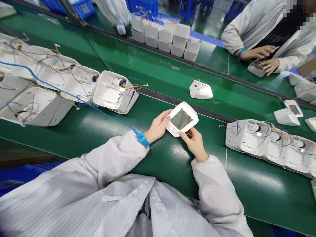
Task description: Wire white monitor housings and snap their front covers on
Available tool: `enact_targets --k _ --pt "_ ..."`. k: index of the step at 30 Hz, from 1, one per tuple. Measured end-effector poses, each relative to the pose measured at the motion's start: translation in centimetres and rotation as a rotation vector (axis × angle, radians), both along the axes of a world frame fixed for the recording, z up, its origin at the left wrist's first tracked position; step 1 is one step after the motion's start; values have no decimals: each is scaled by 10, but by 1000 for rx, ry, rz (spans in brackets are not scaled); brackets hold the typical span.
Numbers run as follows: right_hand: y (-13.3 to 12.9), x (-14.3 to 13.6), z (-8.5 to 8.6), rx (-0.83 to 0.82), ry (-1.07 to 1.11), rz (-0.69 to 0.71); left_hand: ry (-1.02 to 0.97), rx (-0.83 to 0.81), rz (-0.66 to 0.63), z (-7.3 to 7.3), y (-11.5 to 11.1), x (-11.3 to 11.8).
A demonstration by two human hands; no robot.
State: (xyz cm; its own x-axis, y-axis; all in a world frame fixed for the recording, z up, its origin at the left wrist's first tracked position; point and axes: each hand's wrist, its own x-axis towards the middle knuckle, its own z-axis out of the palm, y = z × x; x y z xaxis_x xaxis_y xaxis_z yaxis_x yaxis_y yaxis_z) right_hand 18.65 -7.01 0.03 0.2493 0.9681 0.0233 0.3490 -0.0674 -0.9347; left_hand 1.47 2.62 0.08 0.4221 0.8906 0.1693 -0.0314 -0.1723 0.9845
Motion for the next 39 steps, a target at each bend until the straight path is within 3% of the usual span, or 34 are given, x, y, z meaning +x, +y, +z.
enact_targets --k 4,9,20,26,31,35,39 --pt "-6 2 12 201 -173 -158 -14 156 -25 -2 0 -1" --pt "-11 5 25 201 -477 -12 81 380 -135 -1 -3 -4" --pt "-10 -9 26 240 -525 -65 79 330 -33 5 -12 -4" --pt "-4 2 21 258 -519 -2 134 338 -31 4 -13 -3" --pt "-1 12 17 283 -702 35 182 268 -47 -3 -10 -5" --pt "1 22 14 160 -737 -116 232 242 -69 -11 -6 -3" --pt "9 37 2 -14 -428 -350 287 314 -76 -14 -6 -2"
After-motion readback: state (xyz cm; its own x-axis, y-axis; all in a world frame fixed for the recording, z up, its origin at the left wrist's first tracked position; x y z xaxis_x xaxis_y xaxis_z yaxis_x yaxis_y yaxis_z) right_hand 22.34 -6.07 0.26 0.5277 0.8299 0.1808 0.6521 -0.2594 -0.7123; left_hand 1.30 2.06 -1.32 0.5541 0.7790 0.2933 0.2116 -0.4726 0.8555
